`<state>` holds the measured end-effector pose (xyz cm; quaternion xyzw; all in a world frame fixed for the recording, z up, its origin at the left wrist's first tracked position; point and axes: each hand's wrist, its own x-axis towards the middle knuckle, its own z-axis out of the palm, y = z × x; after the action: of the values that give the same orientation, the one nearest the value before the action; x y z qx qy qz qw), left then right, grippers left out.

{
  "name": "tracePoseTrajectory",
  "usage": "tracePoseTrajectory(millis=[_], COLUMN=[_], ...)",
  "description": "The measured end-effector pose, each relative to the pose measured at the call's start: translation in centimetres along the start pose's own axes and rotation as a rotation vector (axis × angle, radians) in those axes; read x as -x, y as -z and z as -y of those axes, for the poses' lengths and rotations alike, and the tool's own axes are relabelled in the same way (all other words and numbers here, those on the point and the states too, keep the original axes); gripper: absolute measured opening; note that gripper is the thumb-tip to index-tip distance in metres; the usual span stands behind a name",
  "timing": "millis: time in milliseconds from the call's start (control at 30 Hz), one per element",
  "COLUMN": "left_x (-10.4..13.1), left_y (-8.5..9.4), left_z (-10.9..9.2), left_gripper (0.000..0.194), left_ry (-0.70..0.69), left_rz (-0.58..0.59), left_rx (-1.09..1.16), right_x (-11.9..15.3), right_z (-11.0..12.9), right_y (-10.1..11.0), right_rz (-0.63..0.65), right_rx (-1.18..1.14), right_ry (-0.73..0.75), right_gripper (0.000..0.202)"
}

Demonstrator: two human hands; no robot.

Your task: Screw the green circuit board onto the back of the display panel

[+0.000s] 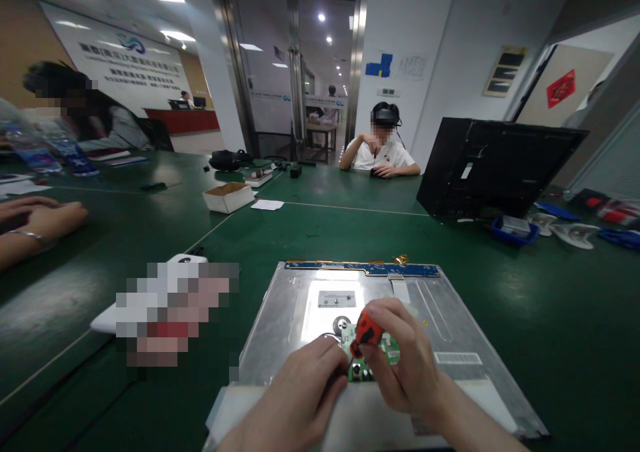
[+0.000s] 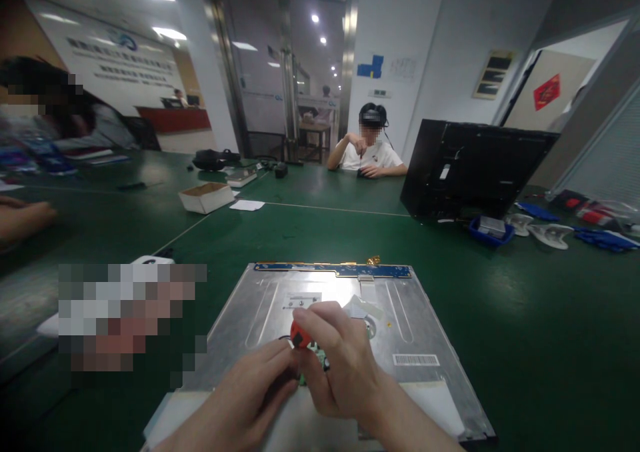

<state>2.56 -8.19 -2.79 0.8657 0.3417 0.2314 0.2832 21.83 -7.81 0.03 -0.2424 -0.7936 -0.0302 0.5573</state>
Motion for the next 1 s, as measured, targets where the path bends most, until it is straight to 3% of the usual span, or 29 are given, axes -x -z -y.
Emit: tracePoseTrajectory(millis=[900,1000], left_x=[0.0,0.1], left_y=[0.5,0.6], left_z=[-0.8,-1.1], left_gripper=[0.022,0.022], left_ry=[0.037,0.033], left_rz=[0.009,-0.007], left_rx=[0.008,0.006], right_x=[1.3,1.0], right_z=[-0.7,-0.9], right_y=[0.1,0.2], right_rz=[-0.064,-0.111], right_rx=[-0.082,-0.099], right_ry=[-0.060,-0.128], right_gripper=[0.061,0.056])
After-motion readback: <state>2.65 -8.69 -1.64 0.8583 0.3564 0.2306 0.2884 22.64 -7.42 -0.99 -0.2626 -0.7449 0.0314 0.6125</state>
